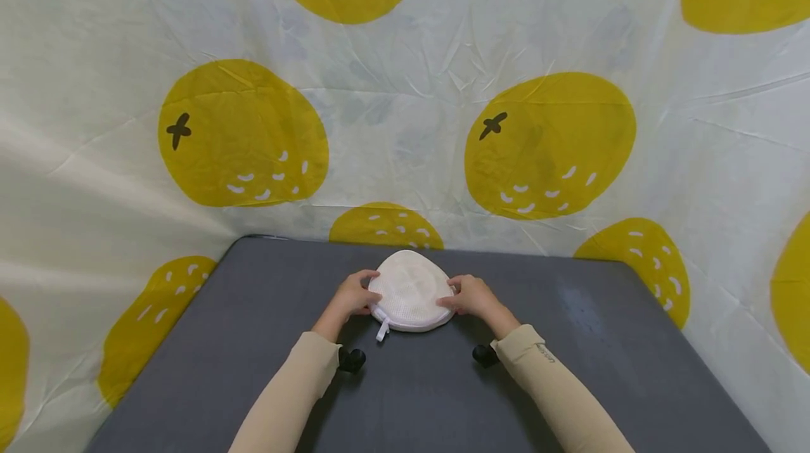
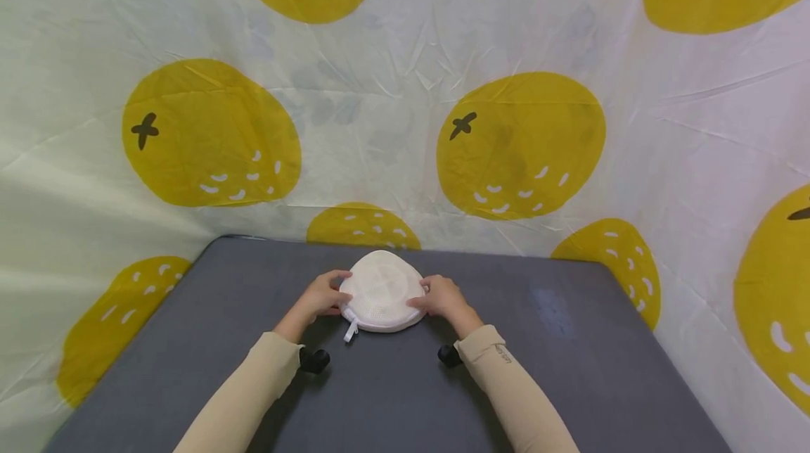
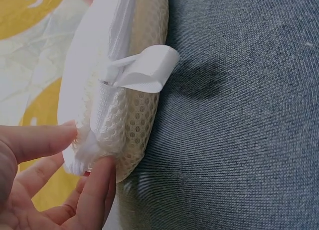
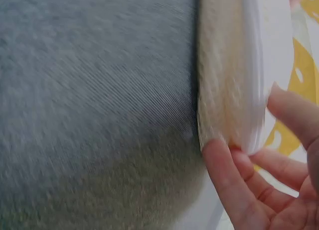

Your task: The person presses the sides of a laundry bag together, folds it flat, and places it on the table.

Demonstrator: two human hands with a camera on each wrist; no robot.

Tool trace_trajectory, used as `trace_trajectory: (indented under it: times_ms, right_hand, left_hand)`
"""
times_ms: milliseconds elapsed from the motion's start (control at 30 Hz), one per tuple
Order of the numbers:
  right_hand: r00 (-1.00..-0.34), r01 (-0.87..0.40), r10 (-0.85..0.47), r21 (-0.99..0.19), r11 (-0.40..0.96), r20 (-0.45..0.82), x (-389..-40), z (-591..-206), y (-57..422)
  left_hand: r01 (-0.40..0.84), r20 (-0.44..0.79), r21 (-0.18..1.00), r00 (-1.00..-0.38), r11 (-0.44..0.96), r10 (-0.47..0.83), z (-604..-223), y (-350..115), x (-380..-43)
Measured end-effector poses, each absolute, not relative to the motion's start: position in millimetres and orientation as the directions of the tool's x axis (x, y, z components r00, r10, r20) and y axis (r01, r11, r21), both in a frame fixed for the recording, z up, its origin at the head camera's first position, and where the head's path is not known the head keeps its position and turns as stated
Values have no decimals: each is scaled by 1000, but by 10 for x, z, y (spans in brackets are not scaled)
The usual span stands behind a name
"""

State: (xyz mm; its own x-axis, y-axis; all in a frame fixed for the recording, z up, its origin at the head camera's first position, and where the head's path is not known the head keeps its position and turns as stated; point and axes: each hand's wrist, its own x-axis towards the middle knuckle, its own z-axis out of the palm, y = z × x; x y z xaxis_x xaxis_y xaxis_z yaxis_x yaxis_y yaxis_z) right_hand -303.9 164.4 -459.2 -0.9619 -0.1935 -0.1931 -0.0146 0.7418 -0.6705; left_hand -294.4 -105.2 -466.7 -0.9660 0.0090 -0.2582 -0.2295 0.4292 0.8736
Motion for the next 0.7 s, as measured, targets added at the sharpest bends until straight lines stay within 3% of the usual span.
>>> trace_trajectory:
  times_ms: [233, 467, 600, 700]
  right_hand:
    - [-976, -126, -194, -485, 865, -93, -3010, -4587, 1513]
    - [-971, -196, -227, -303, 933, -70, -3018, -4551, 1437]
    - [-959, -259, -278, -226, 939, -53, -2988, -4522, 1450]
    - [-947, -299, -318, -240, 924, -43, -2956, -4515, 1496]
  left_hand:
    - [-175, -209, 833, -978, 525, 5, -4658, -1009, -2966]
    - [-107, -170, 791, -984, 602, 48, -4642, -1054, -2962]
    - [19, -120, 717, -981, 697, 150, -4634, -1115, -2962]
    - [131, -89, 639, -966, 758, 242, -4621, -1152, -2955]
